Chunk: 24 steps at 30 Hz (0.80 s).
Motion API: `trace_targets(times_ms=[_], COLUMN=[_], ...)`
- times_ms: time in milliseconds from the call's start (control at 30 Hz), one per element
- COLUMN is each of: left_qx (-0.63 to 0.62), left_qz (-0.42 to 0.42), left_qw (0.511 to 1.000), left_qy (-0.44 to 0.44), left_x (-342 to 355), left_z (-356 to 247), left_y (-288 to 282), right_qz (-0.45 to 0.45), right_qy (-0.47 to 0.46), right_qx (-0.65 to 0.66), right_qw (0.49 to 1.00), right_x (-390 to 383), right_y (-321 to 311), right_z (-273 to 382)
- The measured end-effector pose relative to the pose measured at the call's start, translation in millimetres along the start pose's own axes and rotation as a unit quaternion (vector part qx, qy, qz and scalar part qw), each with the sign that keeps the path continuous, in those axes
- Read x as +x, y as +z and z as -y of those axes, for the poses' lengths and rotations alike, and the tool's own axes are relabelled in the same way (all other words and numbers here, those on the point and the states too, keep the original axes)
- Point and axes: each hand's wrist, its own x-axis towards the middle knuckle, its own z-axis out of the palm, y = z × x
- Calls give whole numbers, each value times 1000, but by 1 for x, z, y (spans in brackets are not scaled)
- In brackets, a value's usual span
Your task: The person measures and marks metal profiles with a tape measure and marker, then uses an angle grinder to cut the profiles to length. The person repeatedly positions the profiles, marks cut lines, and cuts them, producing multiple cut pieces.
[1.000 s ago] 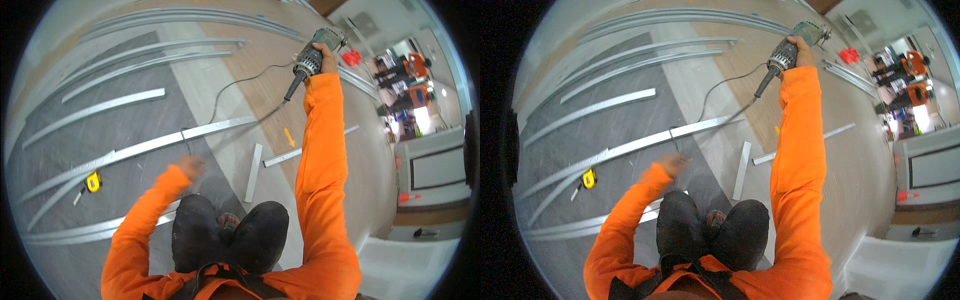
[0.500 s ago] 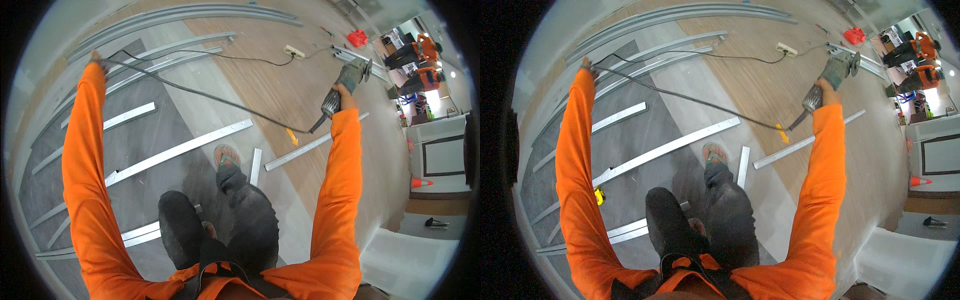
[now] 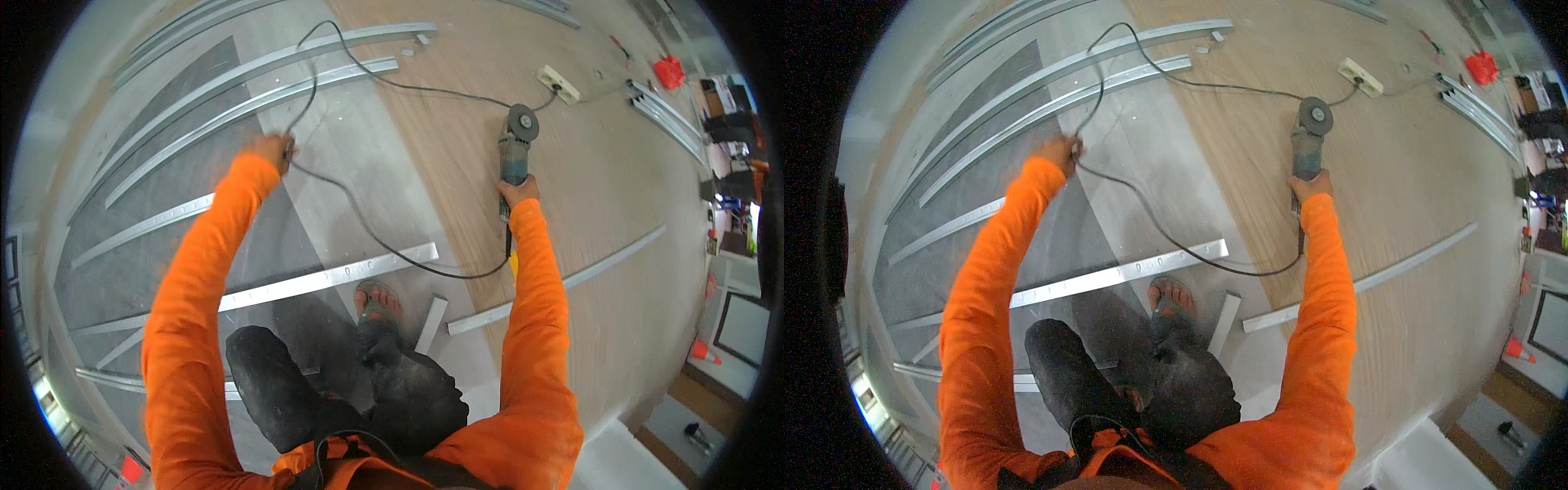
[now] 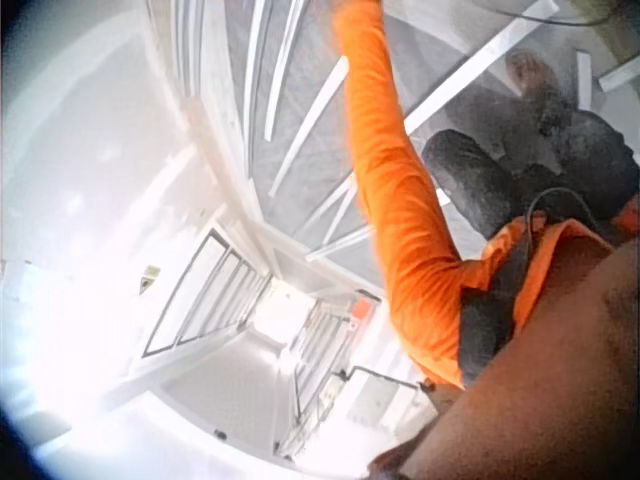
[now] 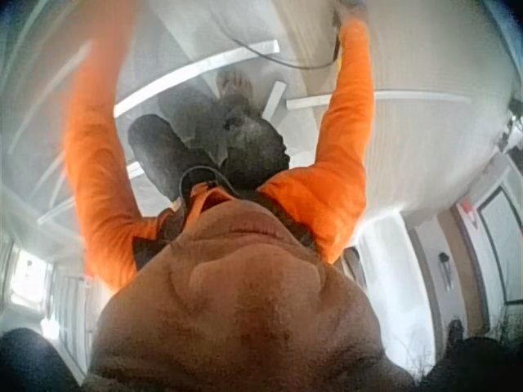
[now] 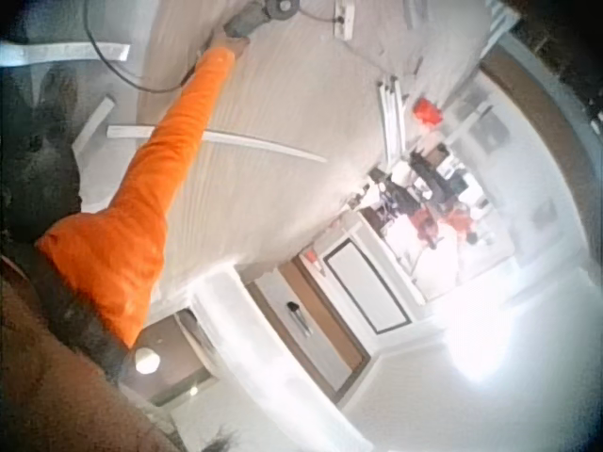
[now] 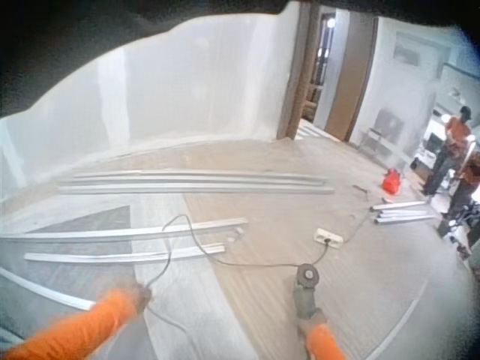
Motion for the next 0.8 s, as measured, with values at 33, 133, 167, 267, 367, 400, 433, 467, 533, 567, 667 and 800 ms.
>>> trace_targets(times_ms=[33, 133, 167, 267, 367, 400, 433, 467, 533, 567, 667, 800], left_qx=[-87, -311, -361, -393, -446, -406, -365, -322, -319, -316, -377, -488], left_qz=[7, 19, 13, 25, 133, 181, 227, 264, 259, 253, 170, 96], left_qw=[995, 938, 916, 897, 883, 895, 903, 908, 911, 914, 910, 861], left_qy=[-44, -152, -175, -202, -65, -33, 7, 47, 18, 2, -32, -101], left_x=[-2, -25, -28, -24, -17, -22, -25, -25, -23, -23, -34, -63], left_z=[28, 20, 23, -7, -54, -73, -95, -109, -125, -128, -115, -62], left_y=[39, 84, 103, 142, 139, 129, 100, 77, 64, 62, 83, 139], right_qz=[13, 62, 67, 74, 85, 91, 91, 91, 93, 90, 82, 108], right_qy=[-26, -47, -56, -81, -91, -79, -65, -77, -102, -122, -155, -122], right_qx=[-17, -43, -52, -67, -72, -90, -109, -107, -99, -89, -82, -82], right_qw=[999, 996, 995, 992, 990, 989, 988, 987, 985, 984, 981, 983], right_x=[14, 37, 40, 51, 68, 61, 58, 58, 57, 57, 49, 30], right_y=[14, 26, 32, 43, 56, 57, 55, 54, 54, 54, 49, 35], right_z=[6, 13, 21, 32, 30, 34, 31, 26, 14, 9, -11, -24])
